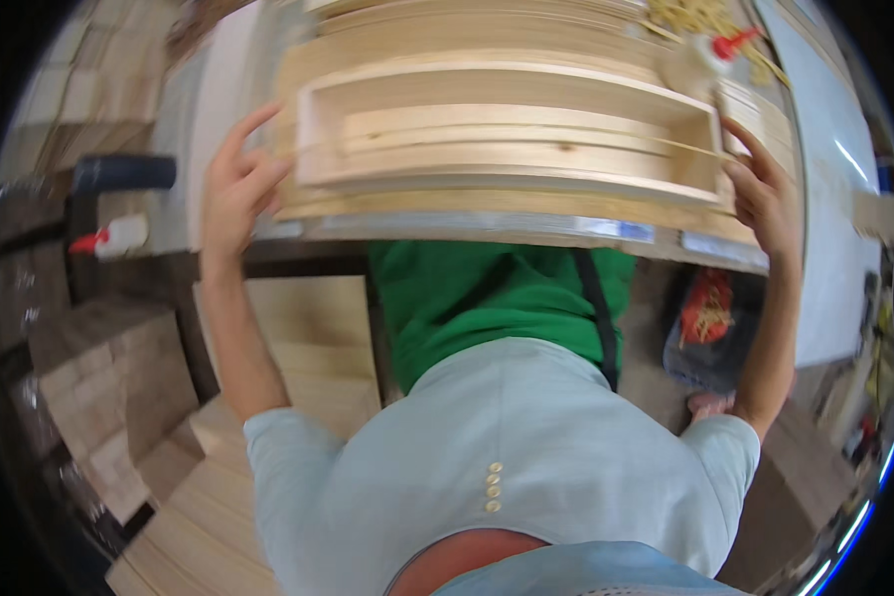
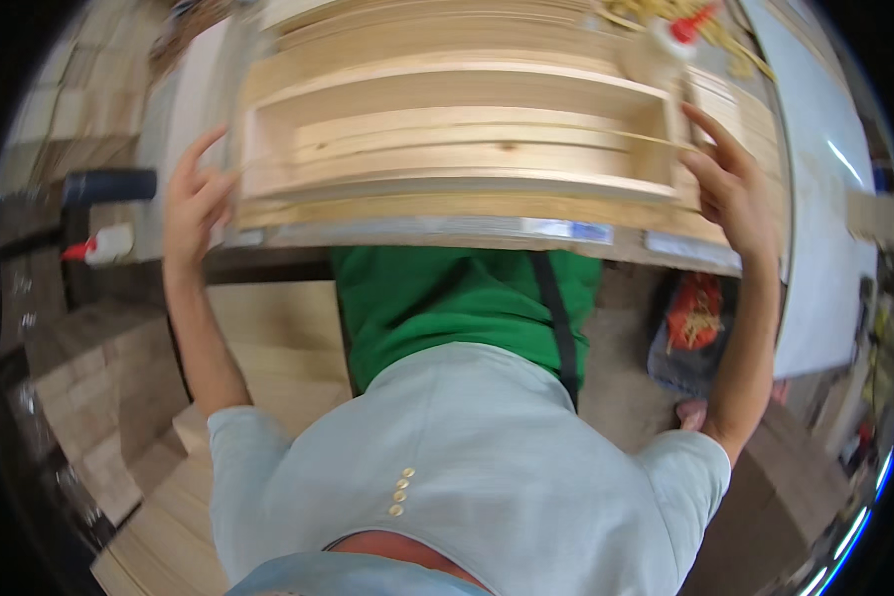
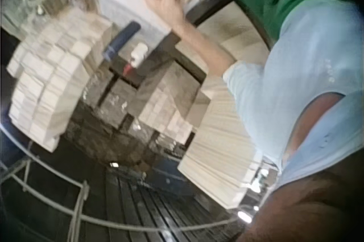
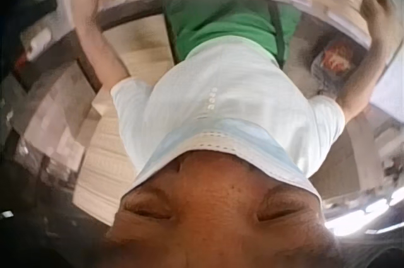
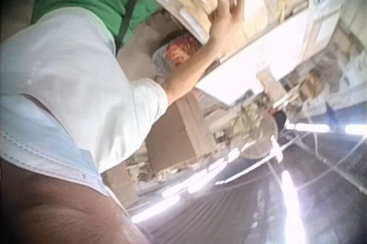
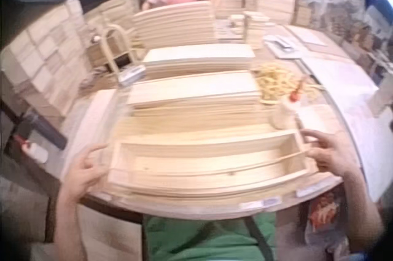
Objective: The person is applying wood glue to panels and assembling them into a box structure.
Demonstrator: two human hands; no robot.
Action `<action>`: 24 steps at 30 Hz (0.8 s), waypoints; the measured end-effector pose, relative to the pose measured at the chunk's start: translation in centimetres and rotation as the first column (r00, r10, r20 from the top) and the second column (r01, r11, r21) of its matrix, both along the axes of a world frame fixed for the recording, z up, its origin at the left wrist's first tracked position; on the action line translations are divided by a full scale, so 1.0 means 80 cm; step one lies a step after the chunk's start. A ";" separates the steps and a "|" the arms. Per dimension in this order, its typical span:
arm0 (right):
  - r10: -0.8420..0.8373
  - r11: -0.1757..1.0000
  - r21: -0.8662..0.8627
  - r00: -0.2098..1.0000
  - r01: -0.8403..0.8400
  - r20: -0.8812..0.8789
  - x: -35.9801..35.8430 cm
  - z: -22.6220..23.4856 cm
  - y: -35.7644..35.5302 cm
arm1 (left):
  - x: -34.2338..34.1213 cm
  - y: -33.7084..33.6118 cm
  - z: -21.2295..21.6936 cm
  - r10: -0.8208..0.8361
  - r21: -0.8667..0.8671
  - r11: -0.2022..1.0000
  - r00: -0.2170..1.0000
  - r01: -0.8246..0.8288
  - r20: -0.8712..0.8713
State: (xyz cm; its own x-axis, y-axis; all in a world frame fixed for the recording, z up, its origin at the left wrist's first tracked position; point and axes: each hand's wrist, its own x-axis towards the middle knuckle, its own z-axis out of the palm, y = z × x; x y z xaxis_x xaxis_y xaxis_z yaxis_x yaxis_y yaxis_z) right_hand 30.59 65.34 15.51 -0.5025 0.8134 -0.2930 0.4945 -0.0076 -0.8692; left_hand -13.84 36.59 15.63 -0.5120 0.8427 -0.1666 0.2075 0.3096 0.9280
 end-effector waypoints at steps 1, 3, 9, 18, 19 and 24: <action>0.014 0.999 -0.037 1.000 -0.014 0.000 -0.003 -0.002 0.005 | -0.003 0.008 -0.001 -0.016 0.002 1.000 1.000 0.016 0.026; 0.057 0.993 -0.102 0.998 -0.060 -0.028 -0.007 -0.010 0.016 | -0.007 0.014 -0.001 -0.040 0.000 0.999 0.997 0.040 0.069; 0.051 0.975 -0.211 0.992 -0.073 -0.112 -0.012 -0.016 0.027 | -0.024 0.034 -0.011 -0.164 0.043 0.987 0.961 0.158 0.222; -0.118 0.939 -0.344 0.927 -0.012 -0.356 -0.022 -0.052 0.075 | -0.044 0.067 -0.052 0.032 0.163 0.978 0.868 -0.129 0.496; -0.082 0.940 -0.337 0.921 -0.056 -0.382 -0.019 -0.062 0.080 | -0.051 0.068 -0.061 -0.016 0.204 0.971 0.814 -0.127 0.581; 0.002 0.939 -0.315 0.915 -0.141 -0.404 -0.015 -0.075 0.088 | -0.065 0.065 -0.082 -0.153 0.283 0.951 0.604 -0.125 0.782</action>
State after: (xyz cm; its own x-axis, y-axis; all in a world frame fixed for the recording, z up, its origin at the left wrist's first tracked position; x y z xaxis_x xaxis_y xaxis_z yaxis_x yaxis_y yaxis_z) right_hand 29.39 72.41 9.50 -0.6855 0.6611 -0.3050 0.1247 -0.3061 -0.9438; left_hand -19.03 41.83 9.11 -0.2835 0.9246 -0.2543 -0.6437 0.0131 0.7652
